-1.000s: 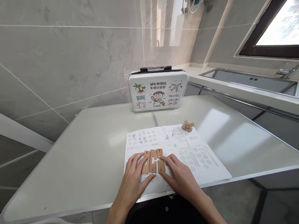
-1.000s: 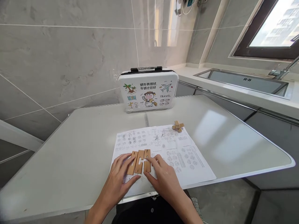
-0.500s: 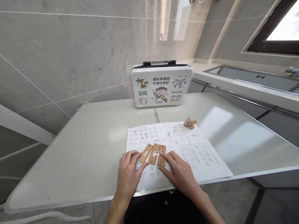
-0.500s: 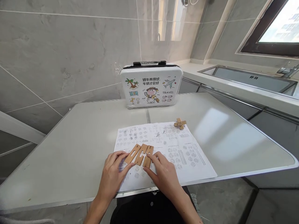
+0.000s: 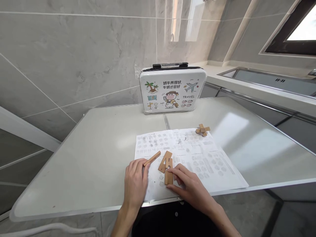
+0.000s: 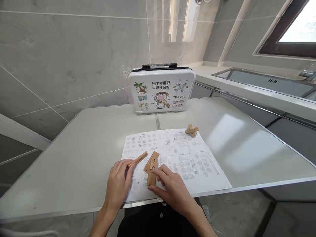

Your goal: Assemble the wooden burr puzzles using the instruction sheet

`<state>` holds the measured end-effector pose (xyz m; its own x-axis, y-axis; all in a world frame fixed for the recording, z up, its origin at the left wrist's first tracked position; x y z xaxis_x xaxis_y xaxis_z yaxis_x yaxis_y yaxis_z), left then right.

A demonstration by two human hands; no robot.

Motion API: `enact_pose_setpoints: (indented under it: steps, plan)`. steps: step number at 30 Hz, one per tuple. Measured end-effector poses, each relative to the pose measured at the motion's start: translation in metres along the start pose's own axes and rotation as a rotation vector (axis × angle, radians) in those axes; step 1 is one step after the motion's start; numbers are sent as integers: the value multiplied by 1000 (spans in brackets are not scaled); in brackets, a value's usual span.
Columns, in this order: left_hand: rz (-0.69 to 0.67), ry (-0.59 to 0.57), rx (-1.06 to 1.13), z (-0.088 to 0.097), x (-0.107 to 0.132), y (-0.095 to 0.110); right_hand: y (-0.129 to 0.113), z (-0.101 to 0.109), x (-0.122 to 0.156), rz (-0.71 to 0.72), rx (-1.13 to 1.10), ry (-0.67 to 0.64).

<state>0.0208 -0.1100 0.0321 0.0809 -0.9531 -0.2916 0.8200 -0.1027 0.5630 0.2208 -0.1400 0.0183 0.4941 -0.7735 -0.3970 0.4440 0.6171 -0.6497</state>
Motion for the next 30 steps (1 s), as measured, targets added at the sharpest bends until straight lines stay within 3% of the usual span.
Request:
enact_pose_setpoints:
  steps: [6,18,23,30]
  plan:
    - [257,-195,298,0,0,-9,-28,-8,-16,108,-14,-154]
    - [153,-380,395,-3,7,5,-42,16,-21,108,7,-338]
    - [149,-361,410,-2,9,6,-38,26,-19,87,-58,-279]
    - [104,-303,436,1,12,4,-23,12,-14,-112,-392,-100]
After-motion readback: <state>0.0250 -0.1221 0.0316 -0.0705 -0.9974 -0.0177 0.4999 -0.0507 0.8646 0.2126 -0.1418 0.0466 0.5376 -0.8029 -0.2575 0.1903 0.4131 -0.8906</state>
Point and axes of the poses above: each hand's wrist, its own x-axis away from the middle knuckle, its own z-axis out of the back of the hand, y = z × x, the point moved 7 cm from there along -x, towards the middle knuckle, and after that the axes turned 12 degrees about z, right-handed, at the moved point
